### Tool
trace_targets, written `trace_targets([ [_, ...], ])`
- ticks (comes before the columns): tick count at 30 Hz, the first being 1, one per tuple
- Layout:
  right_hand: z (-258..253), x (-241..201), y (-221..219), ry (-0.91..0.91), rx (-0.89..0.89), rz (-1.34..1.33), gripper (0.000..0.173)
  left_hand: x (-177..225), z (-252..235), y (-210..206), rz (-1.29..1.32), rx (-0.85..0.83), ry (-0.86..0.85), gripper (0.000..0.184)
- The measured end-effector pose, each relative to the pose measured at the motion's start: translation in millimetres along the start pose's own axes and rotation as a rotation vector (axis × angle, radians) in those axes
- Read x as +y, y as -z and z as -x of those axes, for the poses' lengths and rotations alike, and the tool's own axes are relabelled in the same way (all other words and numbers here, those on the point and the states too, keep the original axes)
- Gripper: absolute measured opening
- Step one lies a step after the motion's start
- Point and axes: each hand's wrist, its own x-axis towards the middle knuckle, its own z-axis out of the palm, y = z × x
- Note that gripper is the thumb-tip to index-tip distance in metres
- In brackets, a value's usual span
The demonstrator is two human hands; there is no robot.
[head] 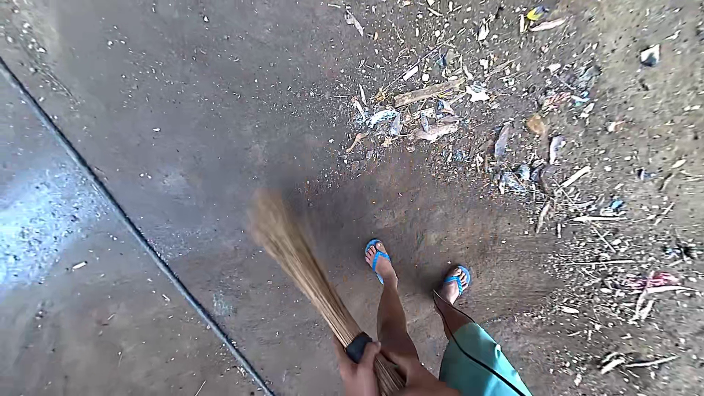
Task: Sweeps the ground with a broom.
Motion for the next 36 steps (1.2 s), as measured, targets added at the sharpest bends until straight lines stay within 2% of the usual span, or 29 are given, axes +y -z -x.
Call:
trace_targets([
  [2,-27.6,-26.0,14.0,-0.068,-0.092,0.02,0.063,3.2,-25.3,-8.9,-0.025,0.077,0.04,0.093],
  [4,-43.3,-21.2,44.7,-0.069,-0.021,-0.031,0.057,-3.5,-48.5,-38.7,-0.051,-0.037,0.049,0.086],
  [8,-12.9,-2.6,105.8,0.142,0.563,-0.226,0.056,-7.9,-68.7,-154.0,-0.276,-0.59,-0.031,0.081],
  [9,-5.5,-3.6,116.9,0.197,0.694,-0.244,0.054,-6.3,-67.0,-184.6,-0.288,-0.725,-0.007,0.09],
  [11,5.1,-12.9,128.5,0.279,0.854,-0.3,0.05,-1.0,-62.9,-230.1,-0.297,-0.904,0.035,0.103],
  [14,7.6,-28.2,122.3,0.343,0.949,-0.314,0.046,20.6,-60.0,-245.0,-0.347,-1.039,0.018,0.111],
  [16,8.6,-29.0,106.8,0.366,0.926,-0.248,0.058,29.9,-58.2,-223.8,-0.302,-1.039,-0.03,0.108],
  [18,12.8,-21.7,90.0,0.383,0.815,-0.107,0.071,36.2,-50.0,-183.6,-0.232,-0.932,-0.058,0.103],
  [22,19.7,6.0,61.4,0.354,0.418,-0.016,0.084,14.6,-22.6,-97.4,-0.102,-0.532,-0.123,0.105],
  [24,19.1,3.2,58.9,0.287,0.211,-0.081,0.088,18.6,-5.8,-77.0,-0.117,-0.324,-0.109,0.1],
  [26,9.6,-18.2,69.8,0.225,0.047,-0.143,0.079,24.8,-6.8,-77.8,-0.176,-0.147,-0.102,0.094],
  [28,-17.2,-32.1,94.9,0.179,-0.058,-0.142,0.068,32.0,-22.7,-95.6,-0.198,-0.066,-0.068,0.089],
  [31,-36.6,-73.6,165.0,0.112,-0.068,-0.051,0.058,35.5,-57.0,-168.7,-0.146,-0.094,-0.073,0.067],
  [32,-34.2,-84.2,196.1,0.123,-0.021,-0.043,0.056,37.9,-63.9,-203.9,-0.141,-0.157,-0.081,0.065],
  [36,2.7,-83.8,316.9,0.302,0.338,-0.2,0.061,37.3,-69.0,-356.6,-0.34,-0.525,-0.184,0.089],
])
